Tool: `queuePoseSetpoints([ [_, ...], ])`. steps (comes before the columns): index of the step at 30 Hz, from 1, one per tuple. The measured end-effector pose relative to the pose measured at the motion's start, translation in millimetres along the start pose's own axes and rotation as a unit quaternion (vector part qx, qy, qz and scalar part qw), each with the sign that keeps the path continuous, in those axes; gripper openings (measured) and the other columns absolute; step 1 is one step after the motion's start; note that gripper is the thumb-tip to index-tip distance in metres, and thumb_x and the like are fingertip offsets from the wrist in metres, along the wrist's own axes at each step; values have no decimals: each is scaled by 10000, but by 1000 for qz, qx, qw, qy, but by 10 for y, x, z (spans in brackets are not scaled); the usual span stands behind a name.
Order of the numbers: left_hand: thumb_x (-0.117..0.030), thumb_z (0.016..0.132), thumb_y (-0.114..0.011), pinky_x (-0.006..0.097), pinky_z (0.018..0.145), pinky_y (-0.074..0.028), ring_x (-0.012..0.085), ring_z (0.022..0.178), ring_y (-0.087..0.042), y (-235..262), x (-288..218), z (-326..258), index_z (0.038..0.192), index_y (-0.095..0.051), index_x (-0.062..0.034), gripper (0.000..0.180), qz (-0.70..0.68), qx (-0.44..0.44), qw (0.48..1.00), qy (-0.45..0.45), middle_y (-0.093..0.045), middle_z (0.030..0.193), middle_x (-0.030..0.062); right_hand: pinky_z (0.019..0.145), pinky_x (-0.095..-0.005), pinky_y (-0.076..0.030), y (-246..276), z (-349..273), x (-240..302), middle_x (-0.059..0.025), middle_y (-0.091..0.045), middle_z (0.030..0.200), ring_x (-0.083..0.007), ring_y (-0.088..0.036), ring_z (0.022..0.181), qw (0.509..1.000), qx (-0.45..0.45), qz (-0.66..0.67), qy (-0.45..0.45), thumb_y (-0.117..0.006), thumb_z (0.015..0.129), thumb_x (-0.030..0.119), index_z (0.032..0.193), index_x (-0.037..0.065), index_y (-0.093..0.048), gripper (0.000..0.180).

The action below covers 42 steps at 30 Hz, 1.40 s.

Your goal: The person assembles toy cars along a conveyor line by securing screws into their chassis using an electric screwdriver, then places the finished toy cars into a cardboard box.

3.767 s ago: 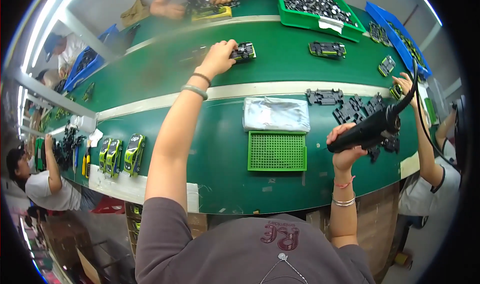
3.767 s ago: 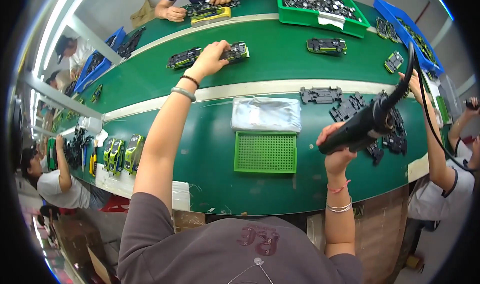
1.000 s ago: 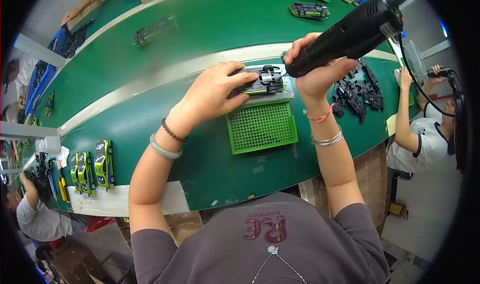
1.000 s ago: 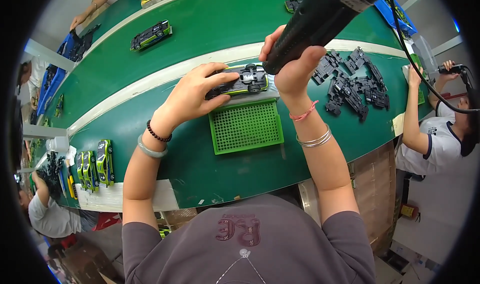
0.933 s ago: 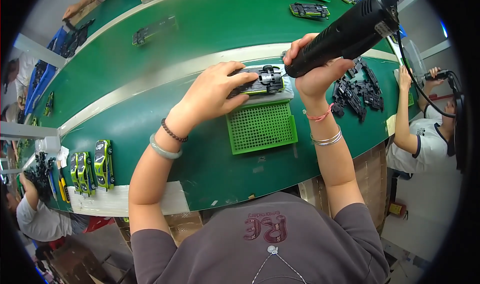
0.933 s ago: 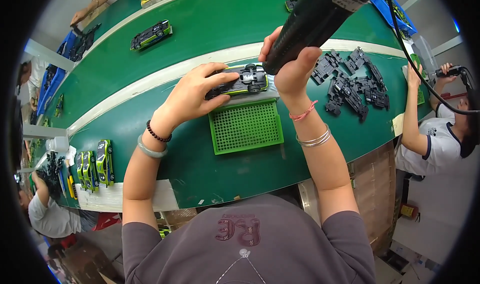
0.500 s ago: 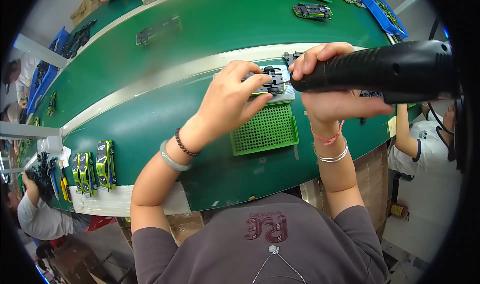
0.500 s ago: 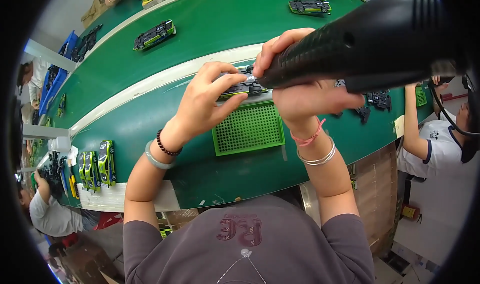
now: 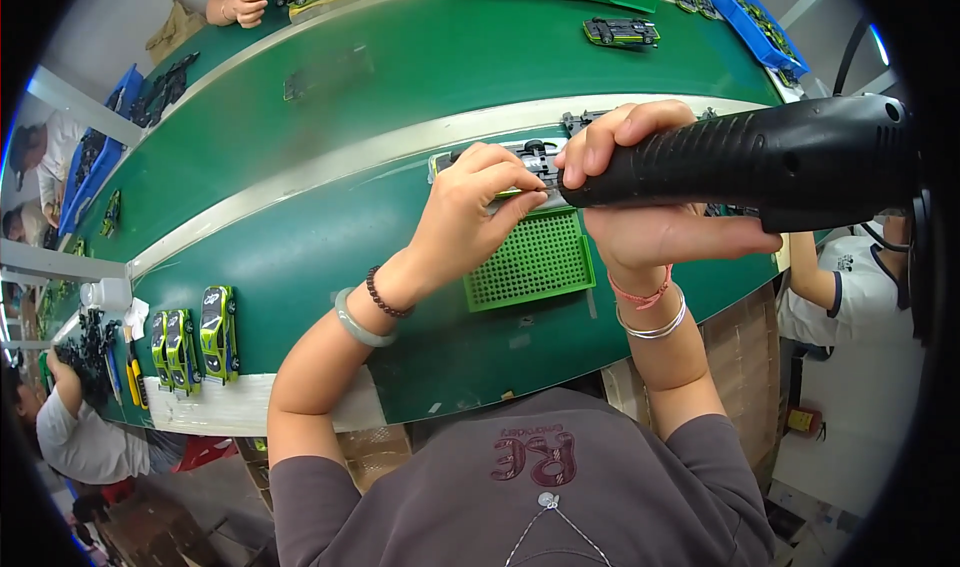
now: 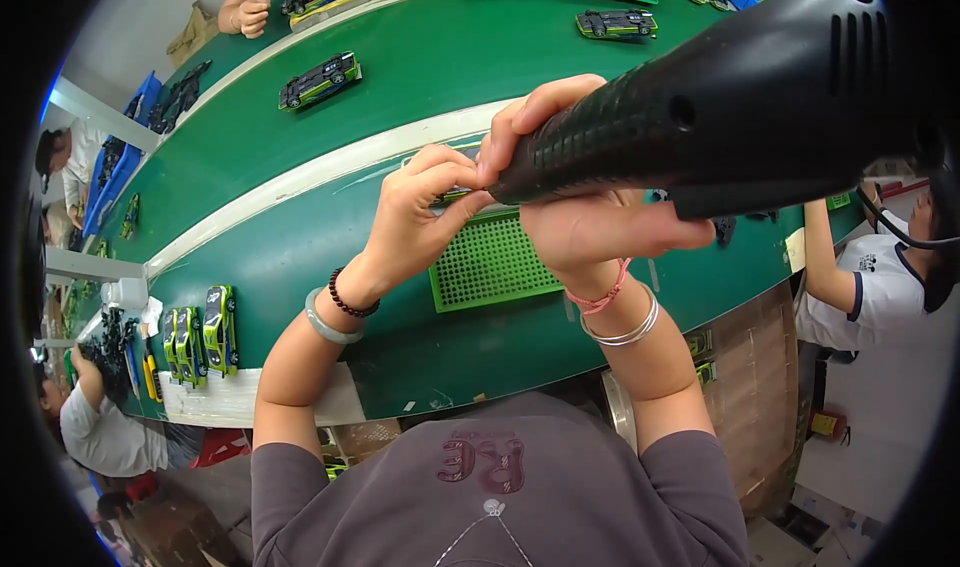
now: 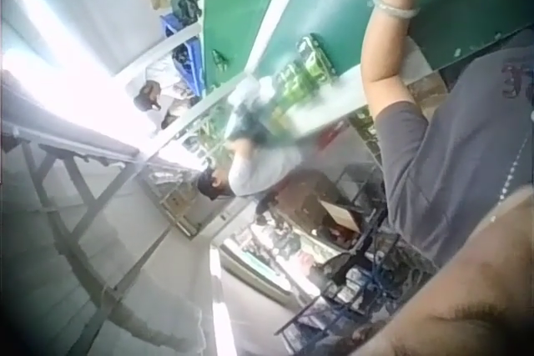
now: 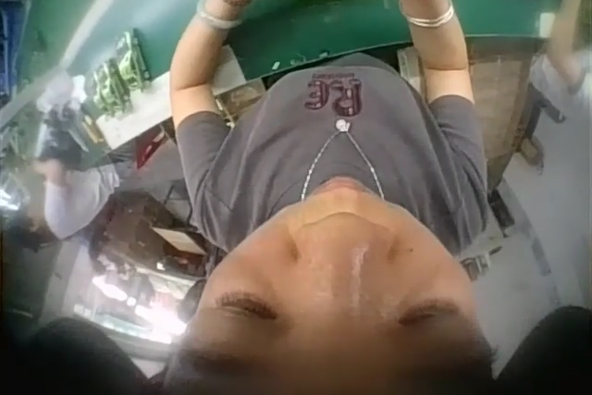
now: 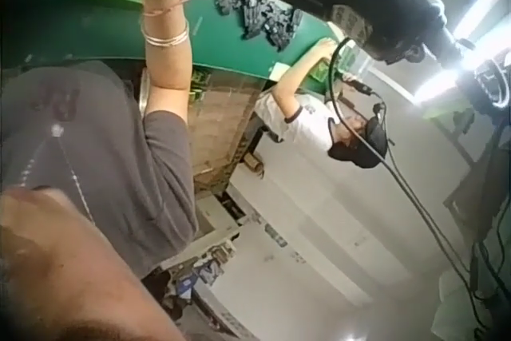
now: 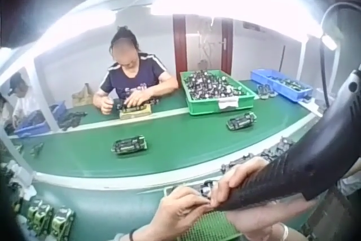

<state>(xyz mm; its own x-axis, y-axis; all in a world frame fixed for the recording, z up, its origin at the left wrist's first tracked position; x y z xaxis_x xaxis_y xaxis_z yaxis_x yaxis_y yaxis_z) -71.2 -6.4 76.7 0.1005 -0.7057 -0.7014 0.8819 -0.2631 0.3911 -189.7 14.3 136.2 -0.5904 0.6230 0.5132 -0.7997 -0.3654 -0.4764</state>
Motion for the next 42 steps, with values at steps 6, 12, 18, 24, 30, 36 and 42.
queuePoseSetpoints([
  [6,-47,701,-685,312,654,-456,218,772,-553,42,-12,-28,759,-626,-29,85,-12,-50,999,1,-581,765,72,534,-303,-474,-17,20,6,-135,-530,653,-230,-564,553,1000,-17,-1,8,-74,391,978,819,-53,-459,1181],
  [12,-152,683,-717,360,742,-455,268,875,-542,126,-88,43,917,-618,-63,269,106,-28,991,-70,-571,913,102,498,-276,-456,175,47,-18,-134,-527,639,-215,-549,522,996,-39,-74,23,-98,590,899,796,-54,-457,1039],
  [18,-198,724,-690,397,872,-423,326,1034,-497,131,334,-29,1107,-577,-108,409,221,158,962,-18,-513,1116,151,496,-292,-429,631,43,-186,-121,-514,607,-204,-511,515,952,-117,-273,-79,-178,600,898,819,8,-471,962],
  [24,-179,737,-678,370,833,-450,316,977,-531,94,383,-24,1137,-558,-89,427,202,204,958,11,-526,1095,153,468,-263,-418,751,-11,-365,-94,-511,583,-171,-515,498,957,-112,-261,-65,-254,656,854,775,-2,-489,896],
  [30,-166,724,-683,385,840,-448,326,983,-525,90,372,-34,1150,-553,-101,450,223,200,954,-8,-524,1095,159,443,-251,-407,778,-19,-453,-78,-498,565,-160,-504,469,950,-116,-279,-81,-279,681,831,751,-2,-491,862],
  [36,-150,715,-687,392,855,-442,337,1012,-513,86,388,-60,1154,-550,-108,462,208,200,957,0,-514,1123,166,431,-248,-387,731,-7,-535,-63,-468,574,-159,-478,454,926,-114,-334,-134,-238,663,855,774,27,-469,866],
  [42,-141,715,-684,394,863,-439,340,1019,-509,88,402,-70,1154,-548,-101,461,206,202,958,0,-511,1128,165,407,-231,-383,752,10,-549,-66,-490,503,-125,-490,426,946,-112,-289,-98,-267,774,759,667,-25,-500,825],
])
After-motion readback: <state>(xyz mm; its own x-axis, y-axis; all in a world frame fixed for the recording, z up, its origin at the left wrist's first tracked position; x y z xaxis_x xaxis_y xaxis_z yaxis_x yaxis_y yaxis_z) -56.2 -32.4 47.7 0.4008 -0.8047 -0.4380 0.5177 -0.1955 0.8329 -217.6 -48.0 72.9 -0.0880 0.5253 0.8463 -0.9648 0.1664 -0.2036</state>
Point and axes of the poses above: each hand's wrist, its own z-axis towards the middle knuckle, its own y-axis out of the back of the hand, x = y × z, the point moved 7 cm from there along z, towards the middle knuckle
